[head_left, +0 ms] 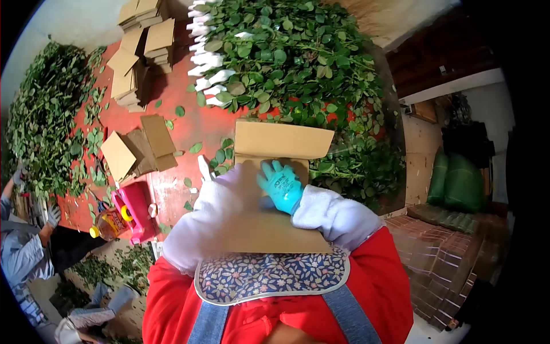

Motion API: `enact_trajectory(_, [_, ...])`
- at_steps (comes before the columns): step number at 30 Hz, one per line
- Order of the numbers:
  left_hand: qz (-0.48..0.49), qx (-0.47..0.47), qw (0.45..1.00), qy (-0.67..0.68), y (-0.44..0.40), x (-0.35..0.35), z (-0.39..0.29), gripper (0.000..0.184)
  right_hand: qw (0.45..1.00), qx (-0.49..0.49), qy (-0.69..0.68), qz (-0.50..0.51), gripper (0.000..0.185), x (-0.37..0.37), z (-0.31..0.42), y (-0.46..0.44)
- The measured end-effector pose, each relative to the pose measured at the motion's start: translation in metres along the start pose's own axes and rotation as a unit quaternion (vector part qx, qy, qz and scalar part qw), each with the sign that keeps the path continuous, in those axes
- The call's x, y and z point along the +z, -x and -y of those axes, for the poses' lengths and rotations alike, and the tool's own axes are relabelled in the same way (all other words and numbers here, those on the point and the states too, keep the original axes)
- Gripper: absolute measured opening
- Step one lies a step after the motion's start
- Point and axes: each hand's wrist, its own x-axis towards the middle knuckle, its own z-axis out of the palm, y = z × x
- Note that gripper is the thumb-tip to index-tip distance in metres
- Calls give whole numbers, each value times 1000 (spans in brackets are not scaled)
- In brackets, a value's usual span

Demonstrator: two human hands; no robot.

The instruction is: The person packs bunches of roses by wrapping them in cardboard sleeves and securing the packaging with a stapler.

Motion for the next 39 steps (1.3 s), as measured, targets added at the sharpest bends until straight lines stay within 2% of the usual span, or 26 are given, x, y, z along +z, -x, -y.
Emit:
enact_trajectory(1, [-3, 30, 999, -43, -13, 22, 20, 66, 1000, 0, 10, 1, 69, 1, 0, 1])
enact_trajectory(3, [-12, 93, 996, -13, -9, 14, 12, 61, 1000, -19, 10, -11, 65, -1, -2, 3])
enact_trajectory(5, [17, 76, 997, -20, -5, -5, -5, 60, 999, -32, -11, -8, 61, -4, -6, 5])
enact_trajectory(6, [53, 52, 997, -27, -2, -15, -14, 59, 993, -78, 17, -85, 57, -14, -14, 8])
enact_trajectory(7, [91, 28, 995, -34, 1, -18, -18, 57, 989, -136, -57, -22, 47, -29, -32, 7])
enact_trajectory(8, [48, 92, 994, -17, 0, -5, -5, 55, 984, -49, -170, 13, 40, -69, -42, 2])
enact_trajectory(10, [59, 94, 994, -14, 4, -18, -14, 54, 953, 14, -285, -104, 31, -120, -78, -25])
enact_trajectory(12, [51, 117, 992, -14, 2, 3, 5, 53, 938, 6, -135, -320, 31, -157, -134, -66])
enact_trajectory(13, [28, 141, 989, -19, -4, 30, 26, 53, 924, 24, 14, -381, 32, -172, -162, -89])
enact_trajectory(15, [30, 89, 987, -131, -17, 49, 39, 55, 924, 125, 88, -350, 33, -147, -227, -142])
enact_trajectory(17, [28, 107, 990, -92, -8, 16, 13, 57, 945, 246, 101, -189, 32, -134, -248, -168])
enact_trajectory(19, [33, 107, 987, -111, -13, 23, 17, 59, 957, 278, 77, 21, 31, -143, -261, -183])
enact_trajectory(21, [60, 54, 991, -106, -11, 15, 7, 57, 955, 252, 149, 49, 29, -151, -255, -175])
enact_trajectory(25, [-1, 109, 992, -70, -16, 32, 14, 56, 945, 177, 144, -235, 24, -167, -235, -111])
enact_trajectory(27, [46, 77, 994, -64, -22, 37, 18, 56, 946, 142, 17, -291, 30, -171, -224, -74])
enact_trajectory(28, [53, 80, 995, 12, -21, 36, 23, 56, 933, 148, -173, -280, 32, -174, -213, -53])
enact_trajectory(29, [30, 103, 994, -10, -19, 35, 22, 56, 884, 155, -359, -257, 34, -176, -200, -29])
enact_trajectory(30, [6, 125, 992, -33, -17, 33, 21, 55, 854, 103, -440, -257, 35, -175, -193, -3])
enact_trajectory(31, [-41, 169, 973, -149, -11, 32, 16, 55, 813, 57, -523, -250, 36, -167, -184, 24])
enact_trajectory(32, [34, 99, 994, -40, -29, 51, 30, 54, 722, 106, -633, -260, 33, -159, -167, 45])
enact_trajectory(33, [59, 97, 973, -200, -27, 53, 20, 50, 617, 153, -722, -273, 31, -150, -153, 64])
enact_trajectory(34, [84, 104, 926, -352, -24, 55, 10, 45, 712, 82, -632, -296, 28, -124, -149, 85])
enact_trajectory(35, [27, 149, 962, -229, -23, 48, 23, 35, 789, 4, -528, -315, 25, -95, -148, 108])
enact_trajectory(37, [-81, 281, 956, -36, -23, 40, 43, 18, 884, 27, -389, -259, 24, -68, -137, 138])
enact_trajectory(38, [-88, 282, 955, 35, -25, 44, 48, 15, 772, 207, -574, -178, 22, -60, -128, 146])
enact_trajectory(39, [-74, 226, 959, 155, -28, 47, 52, 16, 593, 371, -710, -81, 20, -52, -120, 153])
